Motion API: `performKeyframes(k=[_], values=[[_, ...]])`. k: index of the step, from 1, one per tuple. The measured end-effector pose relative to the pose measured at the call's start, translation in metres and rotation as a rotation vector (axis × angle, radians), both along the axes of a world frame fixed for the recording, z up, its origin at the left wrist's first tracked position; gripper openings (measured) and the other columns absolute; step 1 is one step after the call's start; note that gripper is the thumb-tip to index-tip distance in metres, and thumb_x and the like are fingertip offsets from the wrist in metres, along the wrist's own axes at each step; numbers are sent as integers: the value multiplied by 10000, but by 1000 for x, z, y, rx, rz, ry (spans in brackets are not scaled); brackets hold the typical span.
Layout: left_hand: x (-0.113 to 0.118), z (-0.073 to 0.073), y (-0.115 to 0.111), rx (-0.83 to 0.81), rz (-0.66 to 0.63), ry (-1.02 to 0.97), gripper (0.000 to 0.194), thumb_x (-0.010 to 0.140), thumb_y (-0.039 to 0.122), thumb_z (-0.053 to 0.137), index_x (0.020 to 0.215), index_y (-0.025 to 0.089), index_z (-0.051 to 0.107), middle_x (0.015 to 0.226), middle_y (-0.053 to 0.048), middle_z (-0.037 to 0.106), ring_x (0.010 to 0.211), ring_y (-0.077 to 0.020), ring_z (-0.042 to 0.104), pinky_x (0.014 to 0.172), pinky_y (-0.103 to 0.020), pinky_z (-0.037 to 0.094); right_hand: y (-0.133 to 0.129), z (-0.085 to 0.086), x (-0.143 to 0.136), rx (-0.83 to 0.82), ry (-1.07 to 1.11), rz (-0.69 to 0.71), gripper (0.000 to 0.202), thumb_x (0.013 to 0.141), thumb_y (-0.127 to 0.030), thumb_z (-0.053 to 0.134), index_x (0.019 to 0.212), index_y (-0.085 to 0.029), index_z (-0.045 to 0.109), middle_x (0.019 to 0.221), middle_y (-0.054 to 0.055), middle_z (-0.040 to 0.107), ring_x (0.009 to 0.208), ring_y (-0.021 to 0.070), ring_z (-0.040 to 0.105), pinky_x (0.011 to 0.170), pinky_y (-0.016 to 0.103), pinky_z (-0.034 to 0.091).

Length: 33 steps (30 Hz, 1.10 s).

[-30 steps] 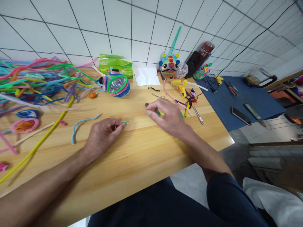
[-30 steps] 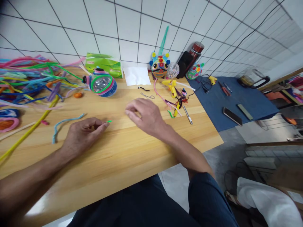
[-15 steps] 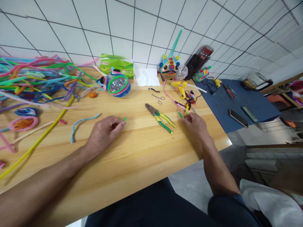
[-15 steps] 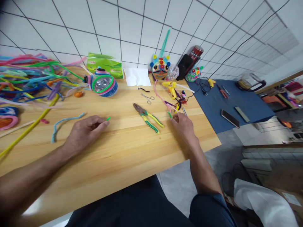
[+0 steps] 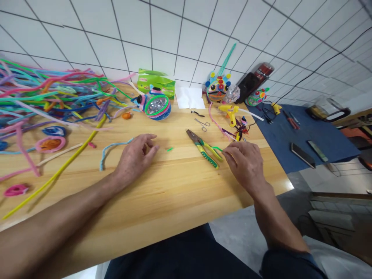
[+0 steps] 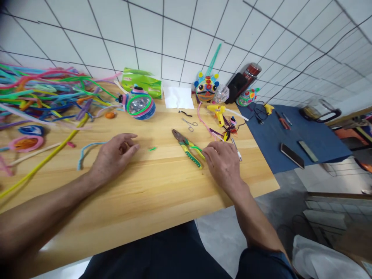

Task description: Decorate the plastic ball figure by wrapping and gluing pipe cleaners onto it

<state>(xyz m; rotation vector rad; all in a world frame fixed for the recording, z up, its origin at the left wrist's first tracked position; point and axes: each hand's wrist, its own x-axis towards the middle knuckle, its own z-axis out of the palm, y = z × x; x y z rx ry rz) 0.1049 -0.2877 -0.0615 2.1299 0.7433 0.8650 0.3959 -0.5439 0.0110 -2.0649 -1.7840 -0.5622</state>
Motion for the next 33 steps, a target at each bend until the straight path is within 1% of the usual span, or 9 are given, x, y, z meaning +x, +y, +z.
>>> performKeyframes(k=[2,4,10,16,20,23,26,30,33], values=[[0,9,-5,-48,-38,-55,176,1005,384,706,1017,219,766,821,-12,736,666,-156,594,654,-298,488,18,6,-19,16,20,92,206,1129,-255,657,987,-306,796,1028,54,837,961,249,716,942,453,478],[0,20,-12,-191,-114,-95,253,1029,440,697,914,217,733,759,0,676,680,-157,579,646,-289,478,37,10,-35,2,66,192,244,1135,-242,633,985,-324,806,1040,47,844,976,244,727,946,460,484],[1,45,-23,-677,-396,-72,420,1005,593,738,870,195,728,699,27,563,627,-122,468,590,-263,389,82,11,-62,-109,188,395,308,1162,-278,569,964,-315,801,1031,56,845,954,248,720,931,473,497],[3,38,-25,-623,-329,-173,376,927,527,855,867,175,739,713,28,594,650,-107,455,612,-257,380,106,0,-69,-60,274,431,217,1130,-301,655,952,-285,778,987,66,836,953,259,717,919,461,513],[6,29,-24,-581,-309,-221,326,929,476,871,883,175,753,745,8,657,671,-117,507,618,-255,409,111,-7,-68,-99,718,347,154,1065,-360,719,945,-278,770,916,32,809,853,223,698,829,395,555],[7,25,-23,-579,-327,-228,294,933,449,872,900,179,761,762,10,674,678,-118,519,639,-262,431,114,-11,-69,-223,1149,267,298,988,-540,812,909,-256,767,804,-1,751,725,179,621,699,334,512],[7,23,-21,-597,-358,-201,289,952,451,858,893,183,766,723,30,628,663,-115,493,643,-267,426,117,-15,-72,-278,1486,272,434,888,-646,901,860,-239,753,758,-12,718,703,156,603,715,323,514],[6,25,-18,-643,-364,-175,331,939,507,880,891,191,795,774,11,655,710,-131,534,668,-284,435,122,-19,-77,-295,1679,255,477,815,-654,963,831,-234,738,763,-12,712,699,145,600,724,326,521],[7,28,-15,-785,-380,-148,403,907,588,912,922,203,794,672,50,544,599,-107,427,572,-272,336,124,-21,-78,-280,1676,234,462,807,-618,976,814,-227,728,743,-22,681,679,131,574,704,316,504]])
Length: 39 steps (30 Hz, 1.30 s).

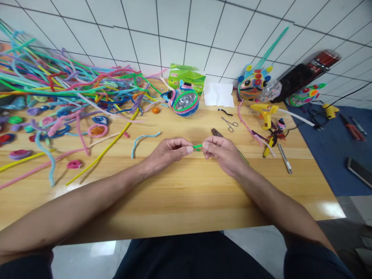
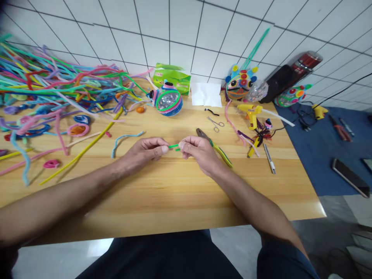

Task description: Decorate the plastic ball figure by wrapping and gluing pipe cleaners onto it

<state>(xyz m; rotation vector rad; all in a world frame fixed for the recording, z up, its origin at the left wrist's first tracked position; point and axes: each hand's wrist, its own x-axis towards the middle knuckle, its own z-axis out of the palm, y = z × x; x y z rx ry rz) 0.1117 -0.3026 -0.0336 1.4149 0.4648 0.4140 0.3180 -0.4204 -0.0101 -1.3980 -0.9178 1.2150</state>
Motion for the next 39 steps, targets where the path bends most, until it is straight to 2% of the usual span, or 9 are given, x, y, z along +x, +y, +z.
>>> performKeyframes(k=[2,8,14,18,23,26,30,35,39], values=[[1,1,1,-115,-20,4,464,847,622,962,919,202,780,637,70,496,553,-89,379,539,-261,290,0,-1,-1,-1,9,-17,466,792,-613,986,805,-227,725,736,-28,672,667,125,567,689,310,496],[4,1,-1,-374,-9,-5,625,669,640,1101,869,169,743,705,56,601,554,-47,456,540,-206,322,-1,-2,-13,-49,96,-31,492,732,-614,1012,770,-224,715,725,-32,672,641,112,552,645,293,473],[2,-1,-1,-495,-59,-46,628,664,598,1134,901,155,757,760,51,679,541,-18,480,540,-180,353,-2,-5,-17,-61,155,-13,472,712,-581,1027,771,-219,729,736,-25,675,648,110,548,641,294,449],[1,-6,1,-502,-79,-56,618,669,593,1134,915,164,765,684,79,616,531,-31,474,536,-190,356,-3,-5,-16,-42,165,16,454,737,-570,1021,775,-224,728,735,-27,670,654,114,541,653,302,449],[1,-10,2,-433,-146,-34,616,714,634,1102,801,161,717,592,78,552,526,-45,441,530,-200,319,-3,-6,-17,-42,175,62,464,753,-588,1016,780,-223,732,718,-31,653,654,117,537,654,308,439],[1,-9,3,-446,-165,-35,620,734,652,1085,813,155,724,675,58,607,542,-37,447,528,-197,324,-2,-7,-16,-47,182,46,491,726,-602,1032,768,-217,731,727,-28,661,652,112,543,648,302,430],[2,-7,6,-486,-107,-44,666,720,708,1072,921,149,771,822,12,703,564,-47,523,512,-193,373,-2,-7,-14,-41,172,-14,507,709,-603,1037,744,-218,710,728,-29,663,645,106,544,641,295,417],[2,-8,4,-436,-30,-14,666,667,667,1114,969,157,809,660,69,591,535,-42,488,520,-170,357,-2,-9,-14,-27,126,-17,481,738,-592,1016,748,-225,705,711,-35,654,646,110,536,651,301,418],[3,-12,2,-410,-11,-40,634,667,651,1116,944,156,832,667,59,610,544,-43,480,526,-181,347,-3,-11,-15,-24,131,0,462,748,-586,1010,758,-226,720,703,-33,662,644,114,538,653,307,416]])
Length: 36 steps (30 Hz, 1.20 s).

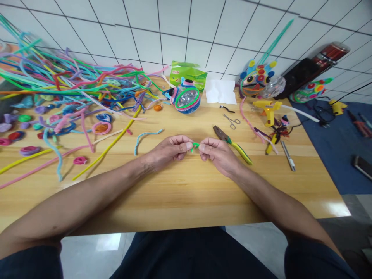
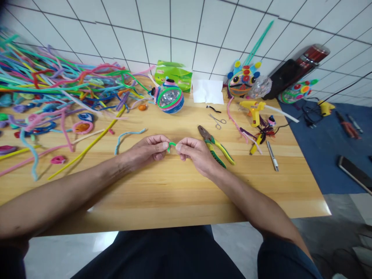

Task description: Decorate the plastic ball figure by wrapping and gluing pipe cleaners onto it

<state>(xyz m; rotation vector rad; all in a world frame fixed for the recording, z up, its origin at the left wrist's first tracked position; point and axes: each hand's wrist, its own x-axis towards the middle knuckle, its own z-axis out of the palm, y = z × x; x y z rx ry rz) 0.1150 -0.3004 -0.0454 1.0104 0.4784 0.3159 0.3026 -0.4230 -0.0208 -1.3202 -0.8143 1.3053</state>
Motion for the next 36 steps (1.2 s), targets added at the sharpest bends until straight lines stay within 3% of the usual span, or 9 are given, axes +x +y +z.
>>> performKeyframes(k=[5,16,36], values=[[1,-3,1,11,-24,-71,557,769,588,1082,1113,191,897,644,62,596,557,-57,450,551,-202,330,0,1,-3,-4,20,30,464,762,-590,1003,739,-231,712,698,-33,662,634,113,540,647,306,414],[-1,-1,0,0,-30,-81,534,746,597,1091,990,167,888,659,35,619,563,-59,455,561,-216,313,-1,0,-5,-24,56,69,476,759,-576,1008,739,-225,688,723,-32,662,648,109,544,647,298,410],[3,2,-5,58,180,-17,573,667,602,1115,965,164,895,669,16,686,560,-65,500,544,-197,345,-2,-4,-6,-27,57,71,364,820,-520,949,876,-232,734,815,-13,720,675,118,577,651,294,470]])
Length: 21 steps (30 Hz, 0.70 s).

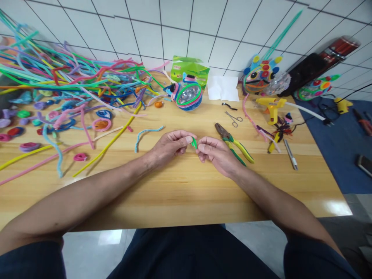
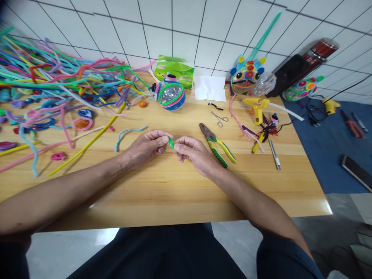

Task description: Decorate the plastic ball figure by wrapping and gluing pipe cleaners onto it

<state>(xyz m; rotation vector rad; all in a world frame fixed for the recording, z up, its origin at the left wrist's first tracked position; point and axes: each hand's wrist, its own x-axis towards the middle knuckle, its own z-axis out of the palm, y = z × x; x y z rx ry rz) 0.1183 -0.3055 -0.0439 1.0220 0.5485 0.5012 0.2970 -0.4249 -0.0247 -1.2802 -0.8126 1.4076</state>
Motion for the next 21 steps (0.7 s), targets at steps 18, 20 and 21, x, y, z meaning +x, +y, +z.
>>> performKeyframes(k=[18,20,21], values=[[-2,-2,-3,257,31,19,492,808,616,1019,967,176,866,720,3,724,571,-84,461,554,-244,366,-1,-7,-3,44,-135,10,329,870,-525,892,822,-237,740,788,-9,716,666,128,569,664,309,469],[-2,-2,-2,254,27,22,496,811,614,1016,976,172,864,733,3,732,567,-80,460,547,-241,361,-1,-8,-2,48,-147,-1,335,889,-536,875,825,-238,736,761,-10,706,665,135,584,660,310,470],[-1,-2,-2,249,20,24,498,809,611,1018,982,171,862,737,5,734,566,-78,460,548,-239,362,0,-9,-1,51,-161,-8,341,901,-545,866,829,-239,735,753,-8,705,667,138,591,660,312,472]])
